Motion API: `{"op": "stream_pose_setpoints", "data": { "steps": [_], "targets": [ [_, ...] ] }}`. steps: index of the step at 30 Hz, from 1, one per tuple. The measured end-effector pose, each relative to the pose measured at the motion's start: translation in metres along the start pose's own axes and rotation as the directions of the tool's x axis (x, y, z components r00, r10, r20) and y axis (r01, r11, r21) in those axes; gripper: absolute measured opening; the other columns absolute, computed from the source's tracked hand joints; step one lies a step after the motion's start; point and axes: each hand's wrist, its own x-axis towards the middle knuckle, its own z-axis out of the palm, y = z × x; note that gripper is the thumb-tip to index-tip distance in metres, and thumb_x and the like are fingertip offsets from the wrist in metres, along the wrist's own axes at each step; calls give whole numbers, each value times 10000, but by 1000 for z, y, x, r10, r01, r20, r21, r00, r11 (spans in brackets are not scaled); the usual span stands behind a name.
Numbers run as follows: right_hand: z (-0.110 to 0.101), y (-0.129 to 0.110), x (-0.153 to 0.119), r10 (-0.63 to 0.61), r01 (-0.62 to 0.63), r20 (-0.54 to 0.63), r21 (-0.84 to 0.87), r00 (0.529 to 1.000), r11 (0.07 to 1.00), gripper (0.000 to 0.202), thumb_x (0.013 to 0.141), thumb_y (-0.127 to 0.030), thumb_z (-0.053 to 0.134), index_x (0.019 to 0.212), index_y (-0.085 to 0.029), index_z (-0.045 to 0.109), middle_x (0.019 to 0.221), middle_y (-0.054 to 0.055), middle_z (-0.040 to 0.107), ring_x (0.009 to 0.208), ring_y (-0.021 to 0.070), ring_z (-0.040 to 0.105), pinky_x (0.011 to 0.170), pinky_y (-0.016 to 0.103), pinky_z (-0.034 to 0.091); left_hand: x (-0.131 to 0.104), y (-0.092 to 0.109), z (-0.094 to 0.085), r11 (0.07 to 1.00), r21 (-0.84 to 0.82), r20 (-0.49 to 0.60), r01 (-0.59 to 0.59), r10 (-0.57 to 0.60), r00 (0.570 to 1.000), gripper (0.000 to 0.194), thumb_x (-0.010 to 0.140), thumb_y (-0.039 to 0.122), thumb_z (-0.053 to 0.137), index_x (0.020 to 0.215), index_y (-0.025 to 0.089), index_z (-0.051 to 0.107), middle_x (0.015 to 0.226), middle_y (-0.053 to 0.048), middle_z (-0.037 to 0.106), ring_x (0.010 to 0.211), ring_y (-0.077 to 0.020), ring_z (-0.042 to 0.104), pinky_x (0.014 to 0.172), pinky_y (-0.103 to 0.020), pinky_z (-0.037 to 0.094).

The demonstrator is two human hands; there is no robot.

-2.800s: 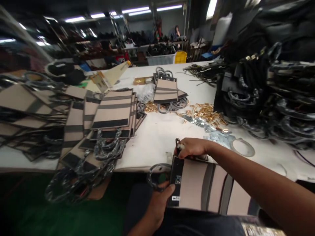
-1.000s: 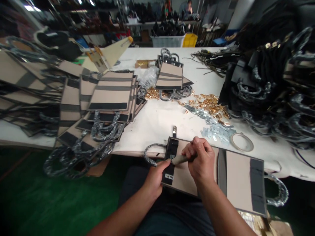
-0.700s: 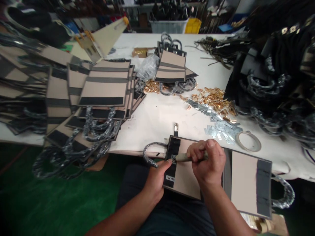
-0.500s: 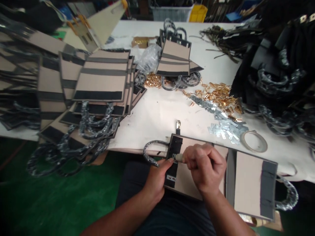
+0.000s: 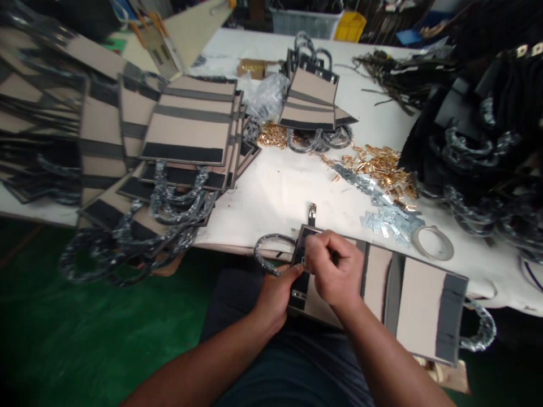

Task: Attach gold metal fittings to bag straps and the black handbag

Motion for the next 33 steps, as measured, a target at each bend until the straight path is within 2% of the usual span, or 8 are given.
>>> {"op": "stream_pose_setpoints", "data": {
  "steps": [4,8,14,17,22,27,30,33],
  "targets": [
    [7,5,-9,-57,57,13,-5,998,998,453,1049,-400,675,653,-230,537,551,-25,525,480,147,474,503,296,418,-2,3,0,1000,3,4,-15,15,1000,291,708,407,862,745,140,754,725,-58,733,653,-183,642,645,-291,493],
    [8,-8,-6,-80,79,55,22,995,997,424,1064,-351,652,672,-225,551,559,-30,514,490,147,475,512,292,410,-3,4,0,1000,-16,22,-1,2,1000,313,684,419,866,753,134,757,734,-69,740,653,-194,647,642,-302,496],
    [30,-22,8,-107,191,281,-291,954,937,432,1017,-331,622,608,-218,544,552,-24,538,483,130,457,488,272,364,-3,5,0,996,-48,38,-72,74,997,389,733,406,880,1035,168,825,951,-93,806,887,-269,731,773,-323,529],
    [24,-13,7,-129,241,317,-345,940,907,416,1006,-312,615,608,-216,542,547,-30,530,475,122,451,486,271,354,-3,5,0,999,-22,33,-50,51,998,291,739,410,868,873,157,813,843,-82,785,786,-241,705,730,-316,519],
    [-2,-8,0,-77,100,176,-130,981,986,417,1044,-310,641,644,-223,562,576,-11,543,521,164,526,515,308,418,-2,3,0,1000,-20,17,-13,13,1000,256,711,398,806,701,151,740,683,-56,721,624,-189,630,620,-299,474],
    [11,-44,3,-150,144,13,205,989,968,315,969,-315,763,687,-241,643,514,-43,472,434,155,426,463,340,441,-2,0,0,1000,-5,22,8,-8,1000,249,712,392,782,714,145,745,697,-64,727,609,-182,631,598,-289,468],
    [19,-41,-1,-173,170,12,137,985,976,355,970,-331,774,655,-239,640,549,-19,530,467,170,499,479,345,465,-3,0,1,1000,-5,3,7,-7,1000,223,718,377,766,702,157,733,665,-46,705,588,-171,611,570,-276,447],
    [16,-18,-5,-98,93,120,39,988,995,411,1038,-314,689,649,-221,598,576,-10,555,493,154,516,485,302,425,-4,1,1,1000,4,-20,-27,27,999,188,720,338,749,653,171,694,623,-22,667,571,-151,574,561,-265,431]
  ]
}}
